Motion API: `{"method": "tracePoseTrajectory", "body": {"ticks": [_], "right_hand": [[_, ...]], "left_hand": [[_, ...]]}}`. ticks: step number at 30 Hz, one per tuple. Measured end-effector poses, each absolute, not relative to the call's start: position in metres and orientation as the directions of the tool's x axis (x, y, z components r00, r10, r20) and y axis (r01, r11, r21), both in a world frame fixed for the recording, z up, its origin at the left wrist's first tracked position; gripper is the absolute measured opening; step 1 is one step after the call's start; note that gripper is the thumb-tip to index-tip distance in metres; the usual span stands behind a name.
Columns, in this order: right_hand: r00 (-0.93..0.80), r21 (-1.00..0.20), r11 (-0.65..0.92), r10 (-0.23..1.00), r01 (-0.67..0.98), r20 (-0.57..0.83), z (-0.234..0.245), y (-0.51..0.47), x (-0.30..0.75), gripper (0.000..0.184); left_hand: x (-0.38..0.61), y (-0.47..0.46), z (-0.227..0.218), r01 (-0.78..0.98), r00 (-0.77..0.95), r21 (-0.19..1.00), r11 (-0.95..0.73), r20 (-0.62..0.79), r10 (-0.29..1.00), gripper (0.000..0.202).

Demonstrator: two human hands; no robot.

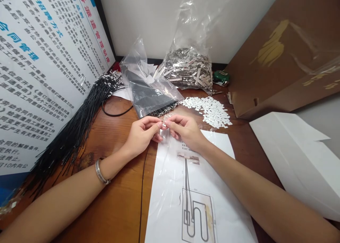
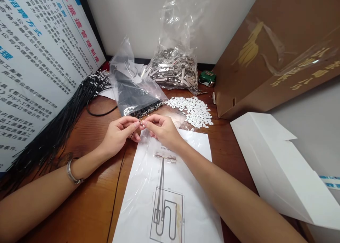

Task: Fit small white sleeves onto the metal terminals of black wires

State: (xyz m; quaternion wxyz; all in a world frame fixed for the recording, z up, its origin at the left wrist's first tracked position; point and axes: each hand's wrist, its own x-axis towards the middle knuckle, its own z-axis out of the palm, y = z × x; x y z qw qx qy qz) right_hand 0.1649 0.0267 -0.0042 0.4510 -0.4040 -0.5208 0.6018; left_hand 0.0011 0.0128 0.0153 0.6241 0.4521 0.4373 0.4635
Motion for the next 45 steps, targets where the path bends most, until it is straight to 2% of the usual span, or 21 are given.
{"method": "tracePoseTrajectory", "body": {"ticks": [9, 20, 29, 36, 40, 45], "right_hand": [[-0.214, -0.989, -0.055, 0.977, -0.134, -0.025, -0.0048, 0.0257, 0.1627, 0.036], [-0.191, -0.991, -0.019, 0.982, -0.134, 0.006, -0.0048, 0.0239, 0.1610, 0.031], [-0.223, -0.988, 0.009, 0.974, -0.155, 0.044, -0.0015, 0.0231, 0.1603, 0.028], [-0.182, -0.987, -0.020, 0.983, -0.158, 0.009, -0.0016, 0.0239, 0.1615, 0.034], [-0.135, -0.987, -0.010, 0.991, -0.159, 0.011, -0.0020, 0.0244, 0.1610, 0.028], [-0.173, -0.991, -0.020, 0.985, -0.131, 0.003, -0.0032, 0.0254, 0.1618, 0.026]], "left_hand": [[0.0027, 0.0121, 0.0167, -0.155, 0.171, 0.971, 0.181, -0.154, 0.973, 0.038], [0.0027, 0.0131, 0.0152, -0.144, 0.165, 0.970, 0.195, -0.171, 0.971, 0.036], [0.0022, 0.0135, 0.0163, -0.139, 0.182, 0.973, 0.183, -0.156, 0.971, 0.035], [0.0026, 0.0129, 0.0146, -0.136, 0.187, 0.978, 0.156, -0.129, 0.974, 0.033], [0.0021, 0.0129, 0.0145, -0.134, 0.180, 0.980, 0.146, -0.121, 0.976, 0.032], [0.0027, 0.0126, 0.0156, -0.132, 0.173, 0.977, 0.168, -0.144, 0.974, 0.033]]}}
